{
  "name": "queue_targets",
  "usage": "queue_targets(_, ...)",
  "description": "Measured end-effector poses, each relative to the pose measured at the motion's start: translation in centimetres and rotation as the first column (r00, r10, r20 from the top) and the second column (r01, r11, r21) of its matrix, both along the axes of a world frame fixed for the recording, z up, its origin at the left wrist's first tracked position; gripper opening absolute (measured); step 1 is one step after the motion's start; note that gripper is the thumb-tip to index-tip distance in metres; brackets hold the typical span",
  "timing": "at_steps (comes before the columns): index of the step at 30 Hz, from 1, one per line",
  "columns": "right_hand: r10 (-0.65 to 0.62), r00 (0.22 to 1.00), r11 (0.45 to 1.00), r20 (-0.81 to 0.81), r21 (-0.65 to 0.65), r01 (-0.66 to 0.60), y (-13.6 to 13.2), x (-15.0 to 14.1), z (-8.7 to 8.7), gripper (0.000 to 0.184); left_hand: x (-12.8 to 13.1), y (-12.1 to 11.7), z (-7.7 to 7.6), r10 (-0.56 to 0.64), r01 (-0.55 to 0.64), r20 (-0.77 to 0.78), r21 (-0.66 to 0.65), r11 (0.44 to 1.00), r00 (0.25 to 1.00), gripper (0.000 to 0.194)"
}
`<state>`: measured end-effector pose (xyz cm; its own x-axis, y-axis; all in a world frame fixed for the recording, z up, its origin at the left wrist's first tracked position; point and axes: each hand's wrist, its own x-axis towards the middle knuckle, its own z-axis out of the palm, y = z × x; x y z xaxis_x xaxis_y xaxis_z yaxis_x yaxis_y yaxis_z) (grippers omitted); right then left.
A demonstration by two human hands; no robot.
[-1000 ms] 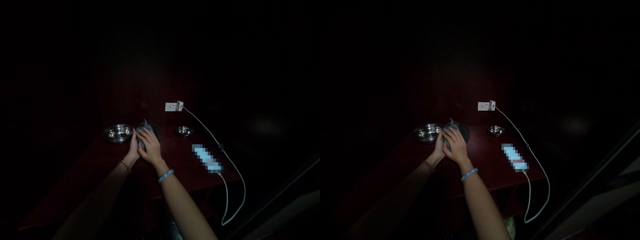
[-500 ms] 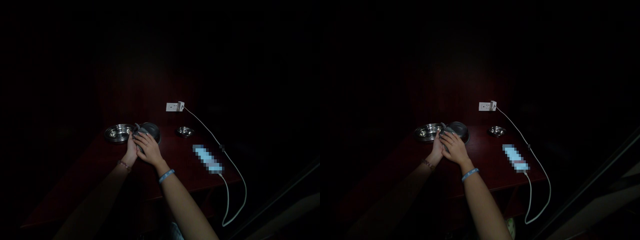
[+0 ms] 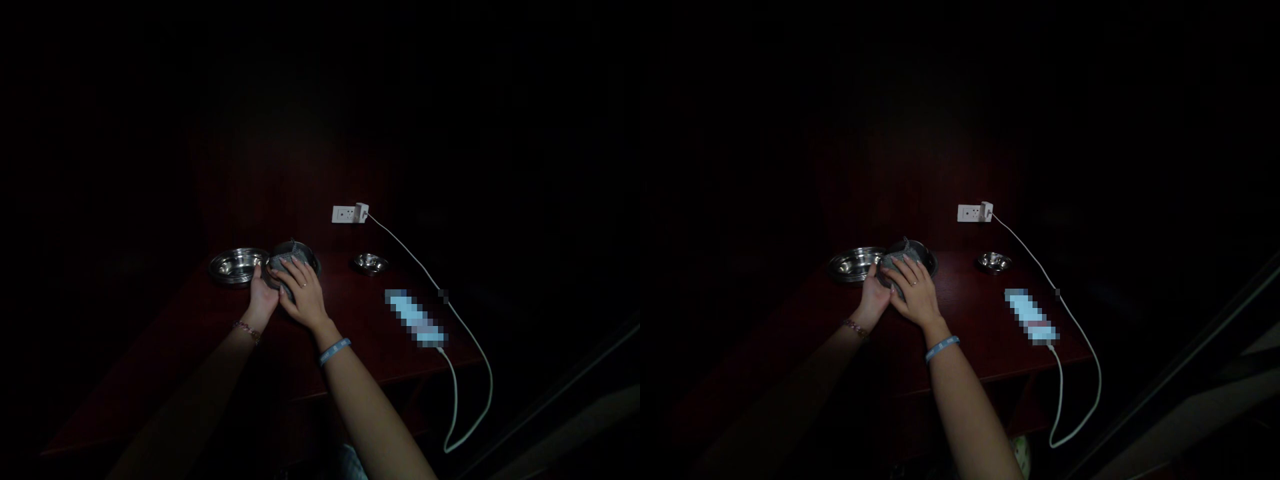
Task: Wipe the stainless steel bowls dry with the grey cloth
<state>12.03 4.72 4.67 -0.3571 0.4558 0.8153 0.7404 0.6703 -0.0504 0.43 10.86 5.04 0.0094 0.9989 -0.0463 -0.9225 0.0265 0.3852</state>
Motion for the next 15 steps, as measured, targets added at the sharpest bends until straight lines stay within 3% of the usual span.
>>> queue_targets(7,-0.078,0.962,0.996,-0.261,0.014,0.084,0.5,0.8,-0.4,0.05,0.1,-1.4,1.6,-0.093,0.093,0.012,-0.002,0.996,0.996,0.037)
queue_targets(15,-0.143,0.861,0.988,-0.489,-0.026,0.149,1.5,1.2,-0.8,0.053,0.0,-0.8,1.2,-0.112,0.112,-0.031,0.013,0.994,0.993,0.033)
